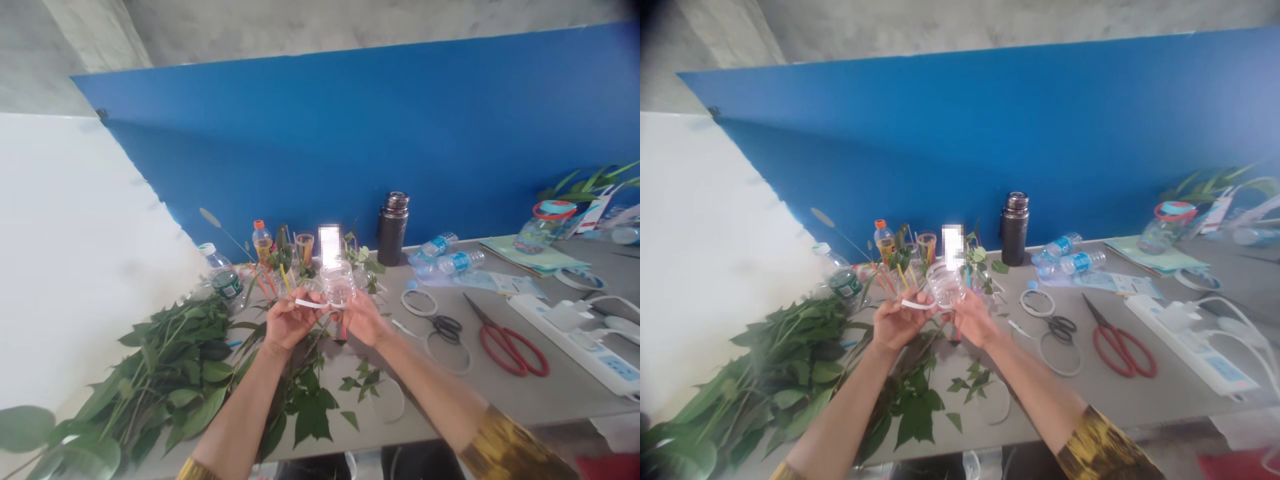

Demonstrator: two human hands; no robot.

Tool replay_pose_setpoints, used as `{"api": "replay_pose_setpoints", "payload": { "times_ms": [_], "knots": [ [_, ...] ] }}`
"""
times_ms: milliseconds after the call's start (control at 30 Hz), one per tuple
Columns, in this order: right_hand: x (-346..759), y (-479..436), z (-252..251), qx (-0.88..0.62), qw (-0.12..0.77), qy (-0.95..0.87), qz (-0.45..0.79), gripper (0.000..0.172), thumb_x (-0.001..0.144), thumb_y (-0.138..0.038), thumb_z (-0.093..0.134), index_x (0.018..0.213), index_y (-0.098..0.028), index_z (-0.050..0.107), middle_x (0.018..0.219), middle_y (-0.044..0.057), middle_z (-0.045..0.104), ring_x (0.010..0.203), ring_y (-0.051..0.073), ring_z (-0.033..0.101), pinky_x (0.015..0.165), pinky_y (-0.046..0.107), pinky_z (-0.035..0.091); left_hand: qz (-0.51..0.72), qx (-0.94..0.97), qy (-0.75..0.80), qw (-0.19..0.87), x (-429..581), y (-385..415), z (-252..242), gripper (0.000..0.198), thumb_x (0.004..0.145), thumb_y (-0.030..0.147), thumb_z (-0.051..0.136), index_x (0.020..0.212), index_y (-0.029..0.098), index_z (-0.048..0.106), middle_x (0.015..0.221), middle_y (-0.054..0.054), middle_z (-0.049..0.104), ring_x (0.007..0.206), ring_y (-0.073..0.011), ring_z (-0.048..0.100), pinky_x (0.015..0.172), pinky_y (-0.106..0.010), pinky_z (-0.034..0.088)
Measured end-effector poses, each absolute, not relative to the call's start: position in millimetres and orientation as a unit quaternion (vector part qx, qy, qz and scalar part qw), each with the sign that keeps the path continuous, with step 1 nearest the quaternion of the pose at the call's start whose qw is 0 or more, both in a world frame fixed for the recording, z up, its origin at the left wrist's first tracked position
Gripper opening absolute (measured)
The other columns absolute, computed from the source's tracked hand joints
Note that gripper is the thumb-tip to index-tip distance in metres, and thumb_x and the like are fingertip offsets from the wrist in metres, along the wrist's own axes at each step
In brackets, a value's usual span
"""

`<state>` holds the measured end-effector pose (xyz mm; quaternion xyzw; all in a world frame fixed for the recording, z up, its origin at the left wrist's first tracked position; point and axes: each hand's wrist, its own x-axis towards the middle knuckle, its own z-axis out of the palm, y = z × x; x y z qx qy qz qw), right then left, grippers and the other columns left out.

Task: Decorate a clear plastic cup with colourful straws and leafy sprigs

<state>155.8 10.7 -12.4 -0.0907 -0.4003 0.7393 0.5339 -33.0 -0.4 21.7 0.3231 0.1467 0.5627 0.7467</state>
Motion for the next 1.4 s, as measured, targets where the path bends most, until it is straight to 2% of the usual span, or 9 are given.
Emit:
{"api": "replay_pose_setpoints", "payload": {
  "times_ms": [133, 267, 533, 667, 733, 867, 1067, 1267, 1400],
  "knots": [
    [156.8, 10.7, -11.0, -0.103, 0.544, -0.390, 0.736, 0.039, 0.080, -0.046, 0.083, 0.110, -0.024, 0.072, 0.098, 0.003, 0.076, 0.078, 0.017, 0.068, 0.068, 0.029, 0.057, 0.558, 0.329, 0.143, 0.748, -32.7, -0.7, 22.0, 0.014, 0.061, 0.020, 0.071, 0.075, 0.017, 0.070, 0.079, -0.008, 0.074, 0.086, -0.0279, 0.074, 0.097, -0.053, 0.057],
    [156.2, 14.7, -13.5, -0.130, 0.528, -0.363, 0.757, 0.047, 0.081, -0.060, 0.078, 0.111, -0.025, 0.071, 0.091, 0.003, 0.077, 0.070, 0.018, 0.066, 0.063, 0.031, 0.057, 0.539, 0.346, 0.135, 0.756, -31.5, -1.8, 23.1, 0.016, 0.059, 0.023, 0.074, 0.066, 0.018, 0.060, 0.074, -0.007, 0.072, 0.081, -0.0269, 0.072, 0.106, -0.061, 0.050],
    [155.4, 17.5, -18.1, -0.165, 0.520, -0.414, 0.729, 0.066, 0.084, -0.081, 0.058, 0.117, -0.025, 0.072, 0.101, 0.008, 0.076, 0.074, 0.020, 0.066, 0.057, 0.031, 0.054, 0.525, 0.369, 0.140, 0.754, -30.6, -6.5, 26.5, 0.021, 0.061, 0.027, 0.076, 0.067, 0.019, 0.057, 0.086, -0.011, 0.075, 0.093, -0.0322, 0.073, 0.110, -0.061, 0.044],
    [163.1, 11.5, -11.5, -0.164, 0.526, -0.464, 0.693, 0.062, 0.072, -0.063, 0.085, 0.118, -0.023, 0.073, 0.101, 0.007, 0.075, 0.078, 0.019, 0.066, 0.062, 0.029, 0.054, 0.511, 0.376, 0.139, 0.760, -29.6, -7.4, 26.2, 0.022, 0.062, 0.026, 0.074, 0.065, 0.018, 0.054, 0.091, -0.012, 0.077, 0.095, -0.0334, 0.073, 0.109, -0.058, 0.044],
    [164.7, 8.4, -8.2, -0.175, 0.531, -0.469, 0.684, 0.056, 0.071, -0.051, 0.090, 0.116, -0.021, 0.073, 0.094, 0.005, 0.073, 0.073, 0.016, 0.064, 0.062, 0.027, 0.052, 0.503, 0.379, 0.136, 0.765, -30.2, -7.3, 24.7, 0.020, 0.063, 0.026, 0.074, 0.066, 0.018, 0.055, 0.087, -0.011, 0.076, 0.092, -0.0324, 0.073, 0.105, -0.056, 0.047],
    [162.6, 7.9, -6.7, -0.171, 0.542, -0.425, 0.704, 0.048, 0.074, -0.044, 0.088, 0.114, -0.022, 0.072, 0.079, 0.000, 0.068, 0.065, 0.014, 0.060, 0.057, 0.026, 0.050, 0.497, 0.379, 0.128, 0.770, -33.7, -7.6, 23.4, 0.025, 0.062, 0.027, 0.075, 0.066, 0.019, 0.051, 0.070, -0.007, 0.071, 0.074, -0.0282, 0.071, 0.088, -0.051, 0.053],
    [163.4, 14.1, -9.1, -0.143, 0.509, -0.341, 0.777, 0.034, 0.077, -0.045, 0.079, 0.100, -0.021, 0.073, 0.088, 0.005, 0.075, 0.067, 0.017, 0.061, 0.058, 0.029, 0.048, 0.487, 0.407, 0.099, 0.766, -37.3, -12.9, 32.7, 0.046, 0.059, 0.033, 0.082, 0.054, 0.021, 0.037, 0.041, -0.001, 0.050, 0.048, -0.0205, 0.057, 0.060, -0.039, 0.051],
    [171.8, 13.9, 0.0, -0.099, 0.462, -0.316, 0.823, 0.042, 0.082, -0.060, 0.065, 0.093, -0.020, 0.070, 0.080, 0.004, 0.070, 0.056, 0.014, 0.045, 0.056, 0.030, 0.040, 0.400, 0.466, 0.072, 0.786, -44.6, -13.6, 29.9, 0.063, 0.055, 0.044, 0.088, 0.044, 0.023, 0.029, 0.024, 0.000, 0.030, 0.034, -0.0231, 0.052, 0.045, -0.038, 0.047],
    [175.3, 15.7, 2.5, -0.104, 0.450, -0.327, 0.824, 0.055, 0.086, -0.065, 0.052, 0.102, -0.016, 0.071, 0.069, 0.001, 0.060, 0.050, 0.012, 0.032, 0.054, 0.030, 0.037, 0.313, 0.480, 0.078, 0.816, -50.0, -13.5, 20.9, 0.066, 0.048, 0.053, 0.091, 0.043, 0.025, 0.031, 0.022, 0.001, 0.026, 0.029, -0.0286, 0.053, 0.040, -0.042, 0.050]
  ]
}}
